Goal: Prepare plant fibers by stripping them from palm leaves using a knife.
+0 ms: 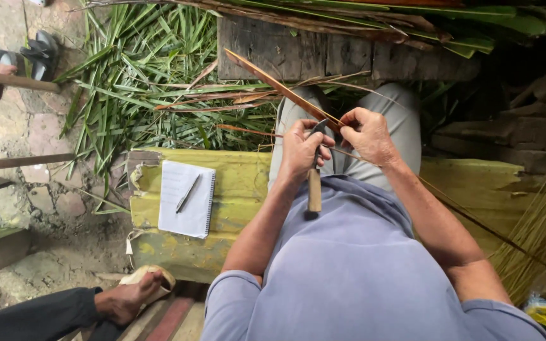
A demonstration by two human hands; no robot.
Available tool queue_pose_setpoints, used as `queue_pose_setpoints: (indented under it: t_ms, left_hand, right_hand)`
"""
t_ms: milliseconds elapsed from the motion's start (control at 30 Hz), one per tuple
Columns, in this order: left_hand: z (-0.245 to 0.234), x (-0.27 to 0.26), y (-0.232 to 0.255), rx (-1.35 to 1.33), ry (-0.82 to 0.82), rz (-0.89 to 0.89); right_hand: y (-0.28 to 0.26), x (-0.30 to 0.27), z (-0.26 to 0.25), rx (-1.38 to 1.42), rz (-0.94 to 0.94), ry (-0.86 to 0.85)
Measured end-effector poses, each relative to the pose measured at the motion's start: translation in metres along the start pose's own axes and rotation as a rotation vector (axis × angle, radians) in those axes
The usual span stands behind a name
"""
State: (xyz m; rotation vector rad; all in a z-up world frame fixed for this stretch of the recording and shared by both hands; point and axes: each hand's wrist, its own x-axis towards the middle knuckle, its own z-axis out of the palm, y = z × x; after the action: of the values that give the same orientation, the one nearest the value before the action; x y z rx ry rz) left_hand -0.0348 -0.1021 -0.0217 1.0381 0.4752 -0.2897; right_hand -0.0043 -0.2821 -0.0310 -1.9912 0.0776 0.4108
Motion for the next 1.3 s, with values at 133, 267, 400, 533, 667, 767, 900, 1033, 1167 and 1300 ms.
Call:
queue_pose_setpoints:
  t_ms: [133,267,400,533,667,767,900,1033,1167,1300]
  left_hand:
    - [0.002,0.001,0.001,0.024,0.008,-0.013]
    - [0.0,0.007,0.014,0.027,0.08,0.02]
    - [-0.019,0.017,0.016,0.004,0.175,0.078]
    - [-0.023,0.018,0.024,0.059,0.188,0.062]
    - [-0.034,0.026,0.026,0.002,0.244,0.046]
    - [-0.042,0.027,0.055,0.011,0.3,0.062]
    - [-0.07,0.042,0.071,0.001,0.322,0.072]
    - [-0.095,0.047,0.074,-0.081,0.305,0.029]
    - [-0.104,0.055,0.071,-0.131,0.282,0.044]
    - [-0.091,0.056,0.077,-0.07,0.407,0.158]
  right_hand:
    - [-0.009,-0.006,0.0,-0.044,-0.014,0.025]
    - [-0.007,-0.012,-0.007,-0.147,-0.106,-0.008]
    - [-0.015,-0.024,-0.016,-0.134,-0.075,-0.078]
    - [-0.034,-0.032,-0.022,-0.109,-0.082,-0.119]
    - [-0.041,-0.041,-0.038,-0.178,-0.11,-0.138]
    - [-0.037,-0.049,-0.054,-0.231,-0.123,-0.155]
    - [-0.028,-0.064,-0.076,-0.236,-0.067,-0.16]
    - [-0.039,-0.077,-0.089,-0.253,-0.046,-0.137]
    - [-0.053,-0.082,-0.084,-0.239,-0.094,-0.11]
    - [-0.058,-0.084,-0.077,-0.34,-0.151,-0.089]
